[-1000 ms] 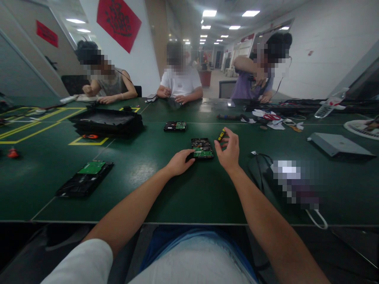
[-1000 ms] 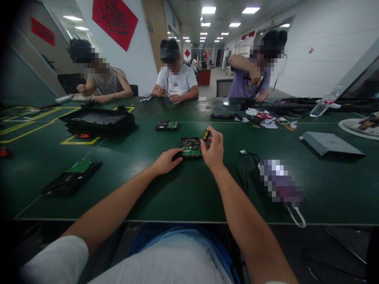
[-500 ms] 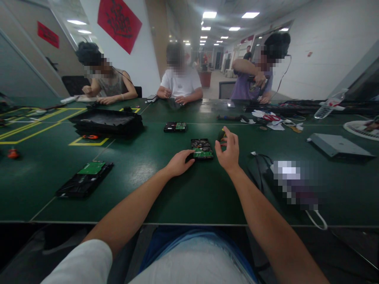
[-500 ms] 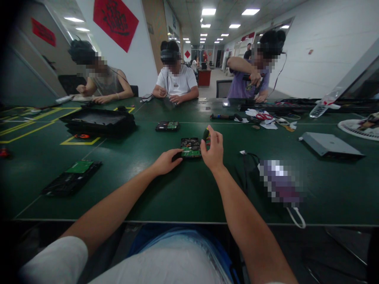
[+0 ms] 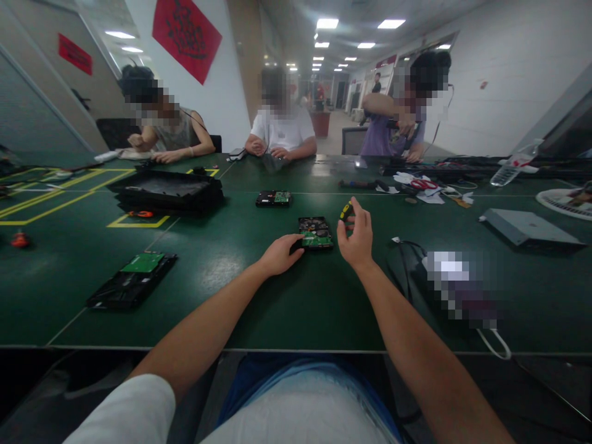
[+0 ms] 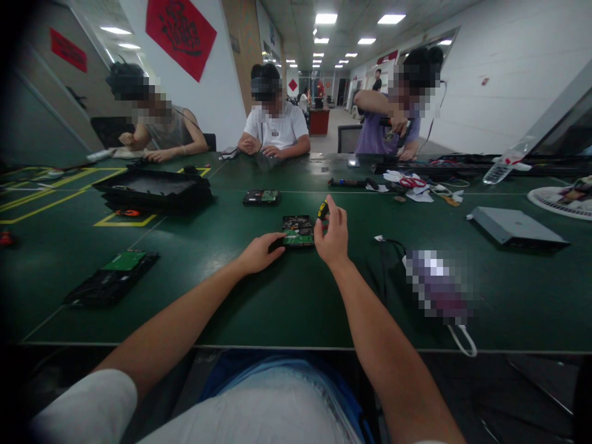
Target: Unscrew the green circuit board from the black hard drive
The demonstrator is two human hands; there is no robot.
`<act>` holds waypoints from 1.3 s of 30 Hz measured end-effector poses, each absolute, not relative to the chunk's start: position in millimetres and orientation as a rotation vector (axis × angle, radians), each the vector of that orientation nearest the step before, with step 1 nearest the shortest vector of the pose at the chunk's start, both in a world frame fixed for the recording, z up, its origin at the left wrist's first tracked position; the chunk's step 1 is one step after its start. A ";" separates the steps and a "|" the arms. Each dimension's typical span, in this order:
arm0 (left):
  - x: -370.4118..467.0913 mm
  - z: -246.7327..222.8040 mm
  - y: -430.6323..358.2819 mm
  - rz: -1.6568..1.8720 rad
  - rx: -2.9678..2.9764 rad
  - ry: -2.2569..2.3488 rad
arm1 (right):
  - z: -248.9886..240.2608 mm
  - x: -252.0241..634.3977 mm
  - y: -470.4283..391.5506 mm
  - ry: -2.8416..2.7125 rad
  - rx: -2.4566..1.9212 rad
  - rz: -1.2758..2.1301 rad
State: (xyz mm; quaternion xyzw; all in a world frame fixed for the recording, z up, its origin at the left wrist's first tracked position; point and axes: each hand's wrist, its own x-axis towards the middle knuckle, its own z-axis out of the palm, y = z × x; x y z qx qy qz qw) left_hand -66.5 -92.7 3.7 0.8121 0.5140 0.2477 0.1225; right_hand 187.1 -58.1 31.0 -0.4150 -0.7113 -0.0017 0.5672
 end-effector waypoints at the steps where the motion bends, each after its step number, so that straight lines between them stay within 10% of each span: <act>1: -66.3 3.4 -92.4 0.721 2.371 1.502 | 31.0 187.0 -58.3 -1.666 -0.985 -0.009; 39: -67.4 -0.6 -89.7 0.750 2.378 1.500 | 29.1 187.7 -56.4 -1.628 -0.974 -0.011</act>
